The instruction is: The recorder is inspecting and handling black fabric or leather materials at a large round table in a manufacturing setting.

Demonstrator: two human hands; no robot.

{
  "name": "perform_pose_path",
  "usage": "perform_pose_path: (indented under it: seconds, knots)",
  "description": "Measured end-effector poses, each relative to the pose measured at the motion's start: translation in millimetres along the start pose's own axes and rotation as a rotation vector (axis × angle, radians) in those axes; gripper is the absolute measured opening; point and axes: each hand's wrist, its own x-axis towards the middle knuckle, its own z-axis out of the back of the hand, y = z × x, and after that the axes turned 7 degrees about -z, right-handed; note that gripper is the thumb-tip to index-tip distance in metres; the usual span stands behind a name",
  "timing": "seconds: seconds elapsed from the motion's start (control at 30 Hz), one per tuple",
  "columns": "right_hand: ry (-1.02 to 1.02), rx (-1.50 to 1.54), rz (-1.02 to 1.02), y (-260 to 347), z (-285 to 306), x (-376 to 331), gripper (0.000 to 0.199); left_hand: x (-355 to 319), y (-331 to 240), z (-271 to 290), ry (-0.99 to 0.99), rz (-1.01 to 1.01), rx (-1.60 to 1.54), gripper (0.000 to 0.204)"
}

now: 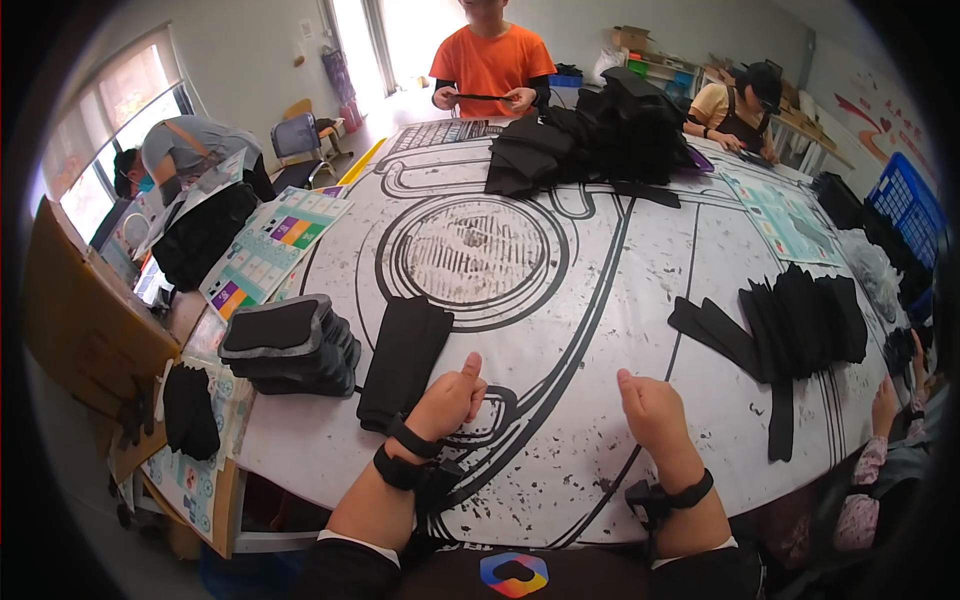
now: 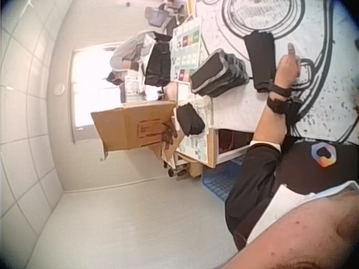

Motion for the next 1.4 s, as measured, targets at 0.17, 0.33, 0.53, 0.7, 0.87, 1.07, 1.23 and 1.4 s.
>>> perform_pose_path:
  seconds: [0.17,0.33,0.53,0.7,0.87,1.07,1.23,1.4]
  knots:
    - [0.032,-0.089,0.42,-10,-27,6,0.019,11,18,-22,0.082,-0.134,0.003,0.052]
    - [0.046,-0.086,0.613,-21,-39,11,0.027,18,34,-27,0.067,-0.108,-0.056,0.026]
    - [0.076,-0.115,0.657,-22,-36,11,0.026,20,43,-27,0.056,-0.14,-0.131,0.018]
    - [0.085,-0.121,0.652,-22,-35,10,0.025,21,44,-26,0.067,-0.118,-0.142,0.018]
    - [0.082,-0.128,0.659,-23,-35,10,0.026,20,41,-26,0.07,-0.091,-0.132,0.018]
    - [0.086,-0.142,0.666,-24,-34,9,0.028,20,43,-25,0.087,-0.088,-0.14,0.018]
    - [0.188,-0.187,0.568,-17,-31,9,0.044,17,31,-25,0.091,-0.121,-0.05,0.023]
    - [0.121,-0.023,0.888,-9,-31,3,0.074,7,15,-27,0.329,-0.559,-0.016,0.063]
